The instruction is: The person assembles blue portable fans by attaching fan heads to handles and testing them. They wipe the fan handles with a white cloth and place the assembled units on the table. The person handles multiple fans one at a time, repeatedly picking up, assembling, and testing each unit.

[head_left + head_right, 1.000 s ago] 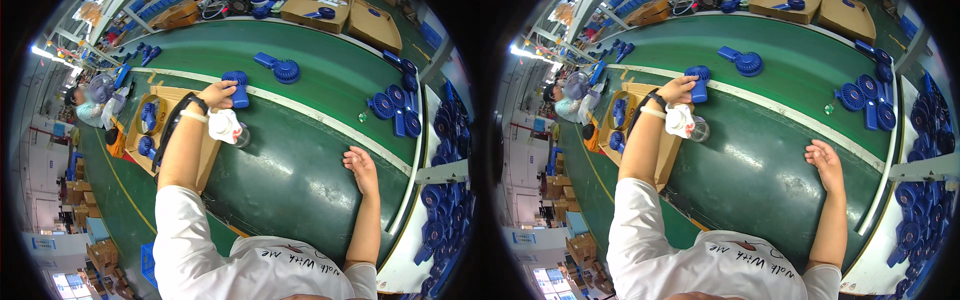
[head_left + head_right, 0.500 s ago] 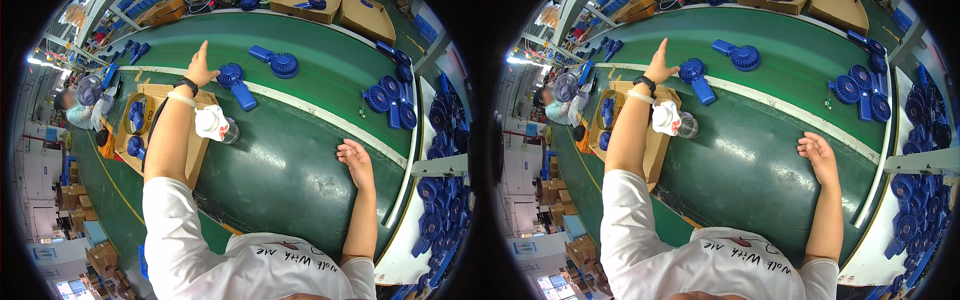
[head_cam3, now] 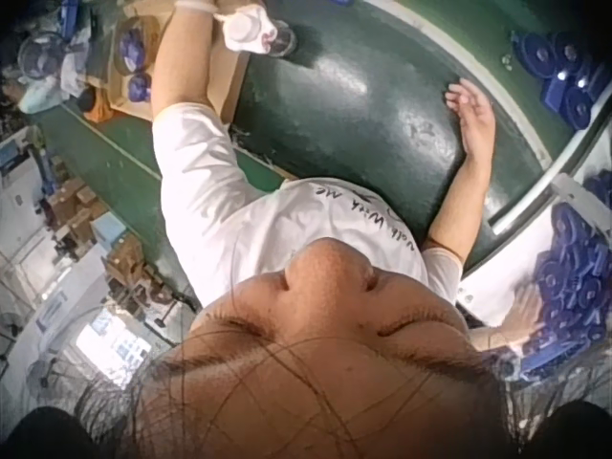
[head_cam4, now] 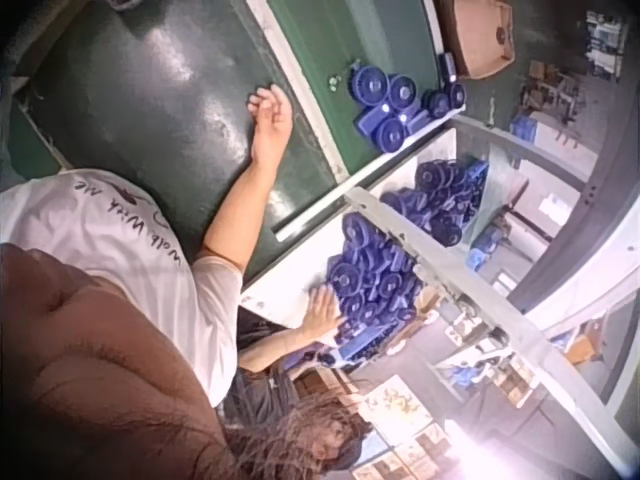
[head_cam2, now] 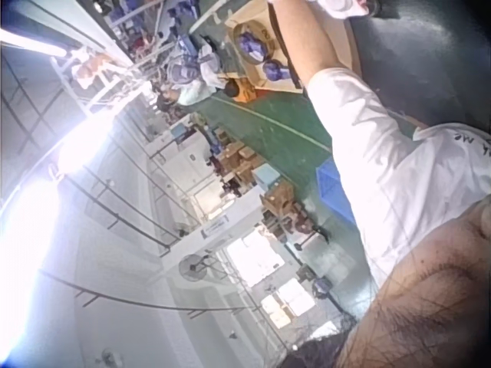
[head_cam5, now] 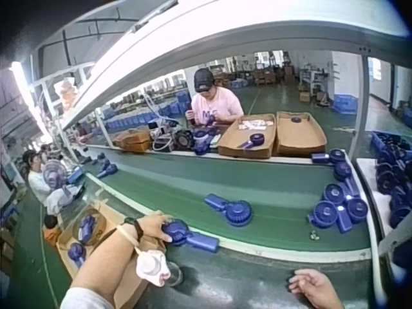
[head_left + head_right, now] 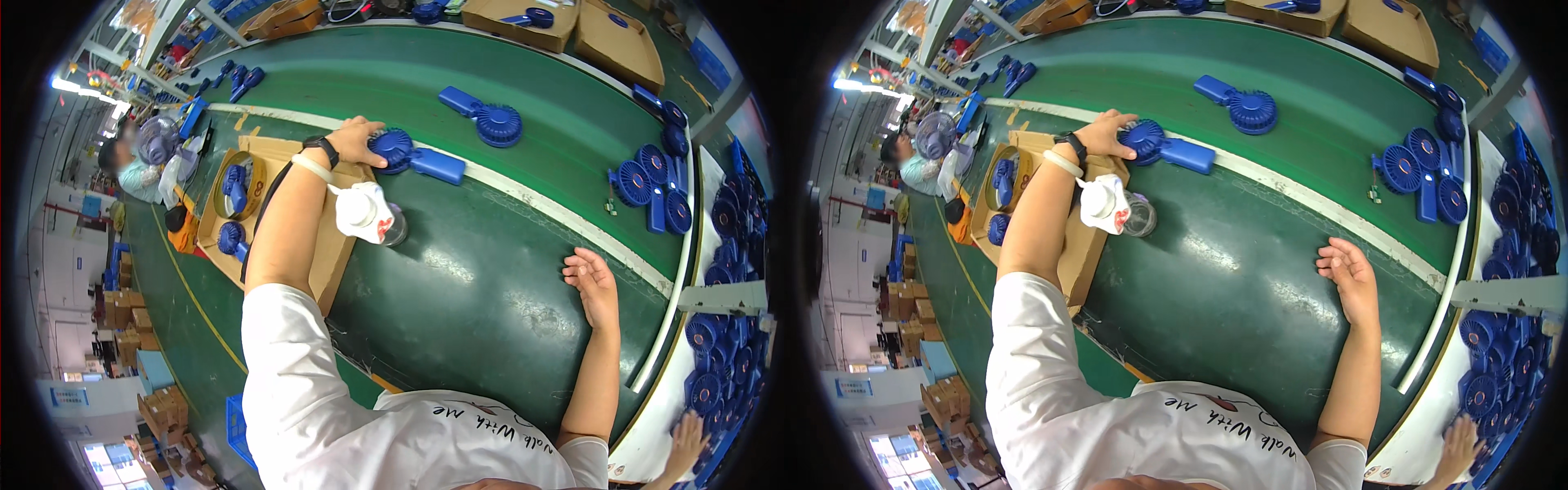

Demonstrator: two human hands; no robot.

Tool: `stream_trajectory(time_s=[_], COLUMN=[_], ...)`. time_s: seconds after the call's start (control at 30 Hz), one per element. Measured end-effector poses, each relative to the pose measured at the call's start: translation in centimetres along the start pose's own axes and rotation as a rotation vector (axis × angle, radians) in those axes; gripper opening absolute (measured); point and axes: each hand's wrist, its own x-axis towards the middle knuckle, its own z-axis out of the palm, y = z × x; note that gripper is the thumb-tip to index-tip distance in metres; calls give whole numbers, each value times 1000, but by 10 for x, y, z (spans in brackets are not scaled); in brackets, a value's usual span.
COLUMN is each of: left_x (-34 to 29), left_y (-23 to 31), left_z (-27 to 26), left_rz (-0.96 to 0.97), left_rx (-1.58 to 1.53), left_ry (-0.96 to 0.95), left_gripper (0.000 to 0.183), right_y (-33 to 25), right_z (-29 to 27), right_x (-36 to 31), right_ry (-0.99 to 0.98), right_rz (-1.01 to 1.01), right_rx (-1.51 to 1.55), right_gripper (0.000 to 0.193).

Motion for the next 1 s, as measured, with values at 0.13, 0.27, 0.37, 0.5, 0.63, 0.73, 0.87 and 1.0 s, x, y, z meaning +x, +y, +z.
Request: stream_trajectory(time_s=[0.13, 0.27, 0.37, 0.5, 0.63, 0.73, 0.87, 1.0], left_x=[-14, -21, -22, -21, -47, -84, -146, -230], left_y=[3, 8, 15, 19, 1, -35, -90, -214], left_z=[3, 2, 3, 3, -8, -20, -44, 0], left_rz=[66, 102, 143, 124, 98, -246, -875, -1291], left_rx=[-73, -478, -550, -449, -286, -381, -362, -233], left_ry=[57, -61, -137, -163, 568, 1114, 1191, 757], left_gripper=[83, 72, 78, 64, 37, 23, 25, 52], right_y=[2, 4, 4, 2, 2, 3, 1, 8], right_z=[-1, -2, -4, -3, -2, -2, -9, 2], right_x=[-2, -2, -1, -1, -2, -1, -4, -1], right_ry=[2, 18, 12, 23, 29, 27, 57, -1], right_rz=[-19, -12, -15, -12, -32, -30, -24, -12], right_rx=[2, -15, -15, -16, -25, -23, -36, -9], right_gripper=[33, 35, 34, 34, 35, 35, 35, 35])
